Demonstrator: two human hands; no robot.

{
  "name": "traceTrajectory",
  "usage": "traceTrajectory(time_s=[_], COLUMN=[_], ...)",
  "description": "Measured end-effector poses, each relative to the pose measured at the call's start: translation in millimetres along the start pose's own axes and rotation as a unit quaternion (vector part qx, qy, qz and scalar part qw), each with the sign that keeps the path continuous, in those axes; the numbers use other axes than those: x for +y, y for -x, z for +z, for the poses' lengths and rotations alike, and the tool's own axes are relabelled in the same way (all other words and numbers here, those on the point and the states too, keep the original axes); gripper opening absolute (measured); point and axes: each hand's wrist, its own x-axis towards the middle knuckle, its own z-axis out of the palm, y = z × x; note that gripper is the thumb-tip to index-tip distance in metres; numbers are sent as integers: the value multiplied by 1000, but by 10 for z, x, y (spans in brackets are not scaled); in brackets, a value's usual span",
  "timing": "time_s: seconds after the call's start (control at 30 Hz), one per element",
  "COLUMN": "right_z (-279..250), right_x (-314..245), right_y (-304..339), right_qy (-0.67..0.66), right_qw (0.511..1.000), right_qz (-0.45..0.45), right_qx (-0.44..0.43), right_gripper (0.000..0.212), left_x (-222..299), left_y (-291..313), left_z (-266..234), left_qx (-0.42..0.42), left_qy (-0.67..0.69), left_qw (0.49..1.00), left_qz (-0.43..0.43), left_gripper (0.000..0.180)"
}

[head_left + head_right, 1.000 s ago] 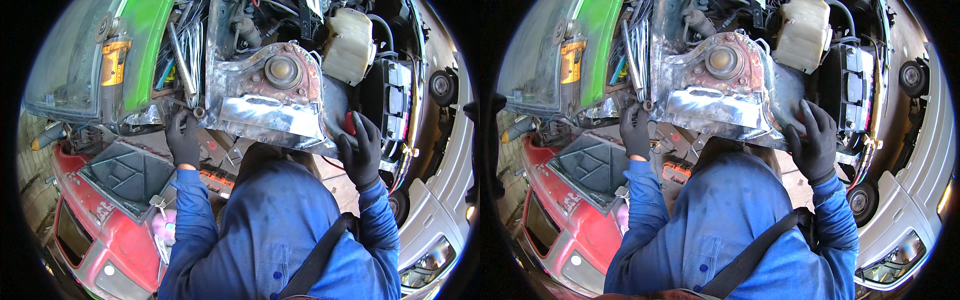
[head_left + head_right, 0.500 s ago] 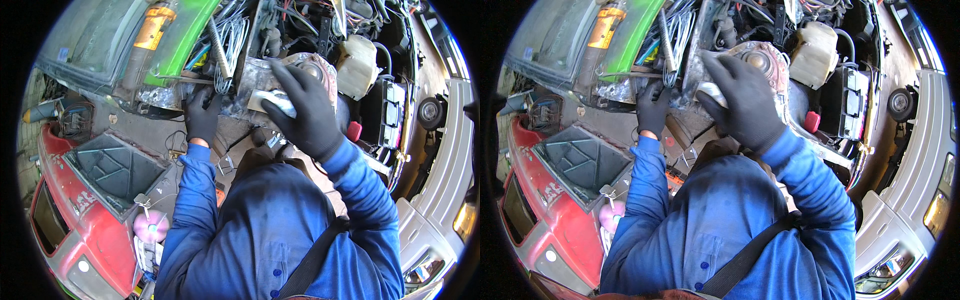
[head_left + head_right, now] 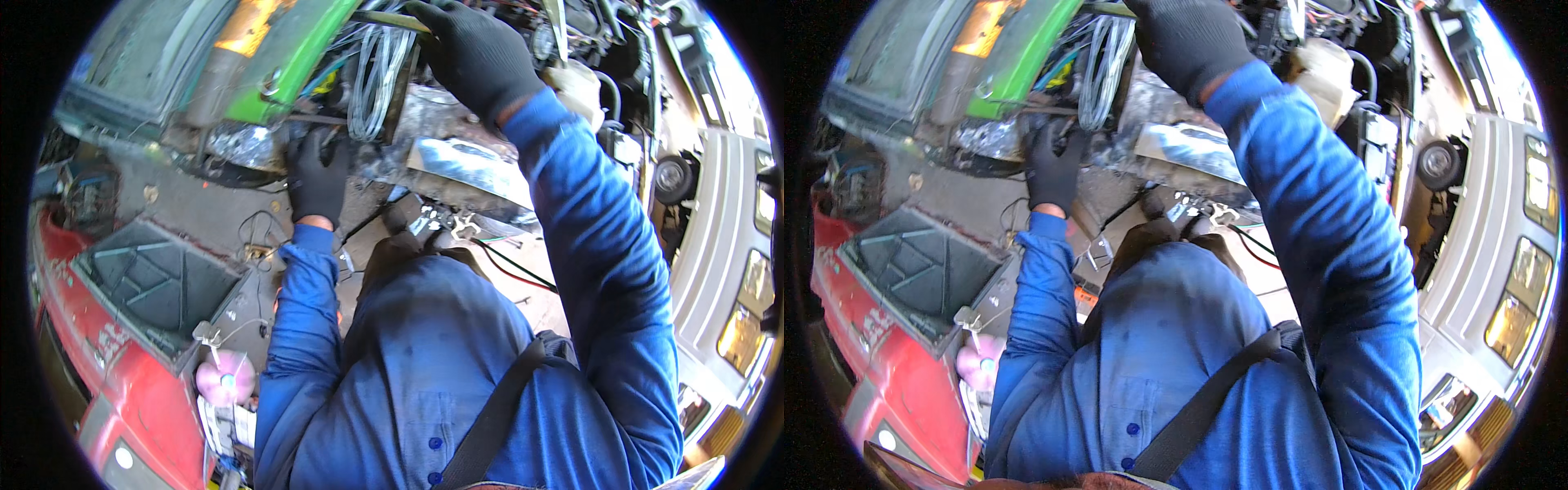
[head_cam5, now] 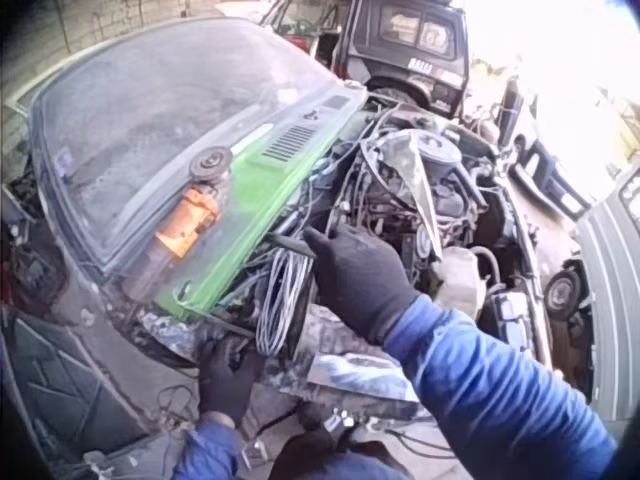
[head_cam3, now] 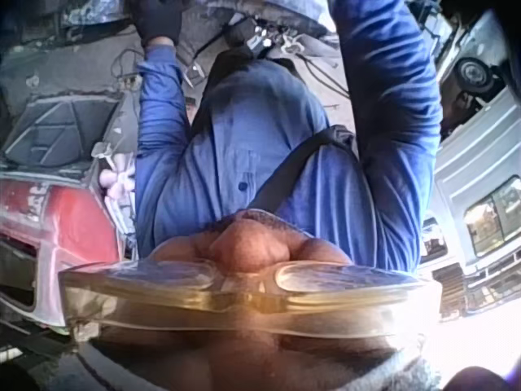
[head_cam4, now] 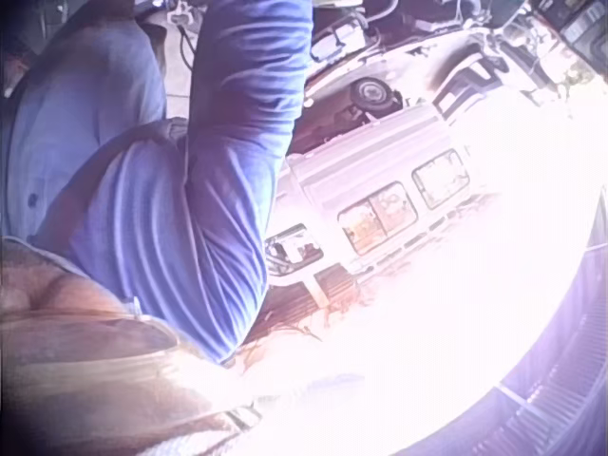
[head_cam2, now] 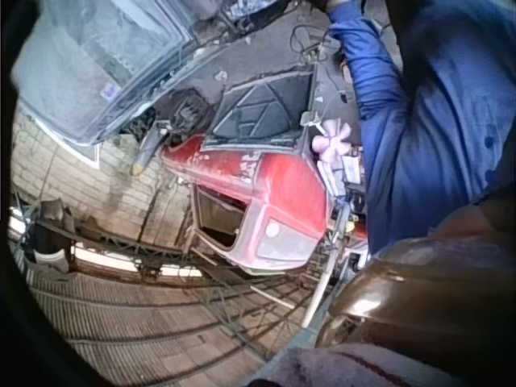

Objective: The person uses a hammer and chisel to chip away at a metal section of a car's front frame. They then use a blowtorch to heat the area and an angle grinder to smooth the metal surface.

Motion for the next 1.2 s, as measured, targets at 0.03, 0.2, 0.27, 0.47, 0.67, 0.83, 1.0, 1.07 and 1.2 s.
traceTrajectory(time_s=[0.03, 0.2, 0.27, 0.47, 0.67, 0.83, 1.0, 1.07, 1.2], right_z=[-67, -604, -901, -1542, -1924, -1861, -1582, -1549, -1552], right_x=[120, 251, 239, 400, 930, 1118, 1091, 1080, 1093], right_y=[-69, 42, 235, 1272, 2897, 4075, 4520, 4561, 4607], right_qy=[-59, -122, -164, -158, -27, 205, 129, 137, 117], right_qw=[993, 989, 982, 973, 912, 846, 840, 835, 816], right_qz=[61, 32, 45, 167, 409, 489, 527, 532, 566], right_qx=[-87, -76, -76, -18, 34, -59, -33, -33, -32], right_gripper=[40, 47, 53, 55, 49, 69, 73, 74, 81], left_x=[0, -12, -18, -22, -74, -111, -74, -37, 54], left_y=[-18, -174, -213, -250, -291, -303, -360, -313, -34], left_z=[4, -52, -94, -127, -203, -264, -237, -305, -573], left_qx=[30, -43, -54, -59, -115, -123, -140, -130, -60], left_qy=[-46, -150, -183, -210, -292, -281, -339, -334, -301], left_qw=[997, 988, 981, 974, 946, 941, 925, 927, 939], left_qz=[51, 16, 23, 68, 82, 141, 97, 107, 158], left_gripper=[41, 38, 37, 36, 35, 33, 32, 32, 29])
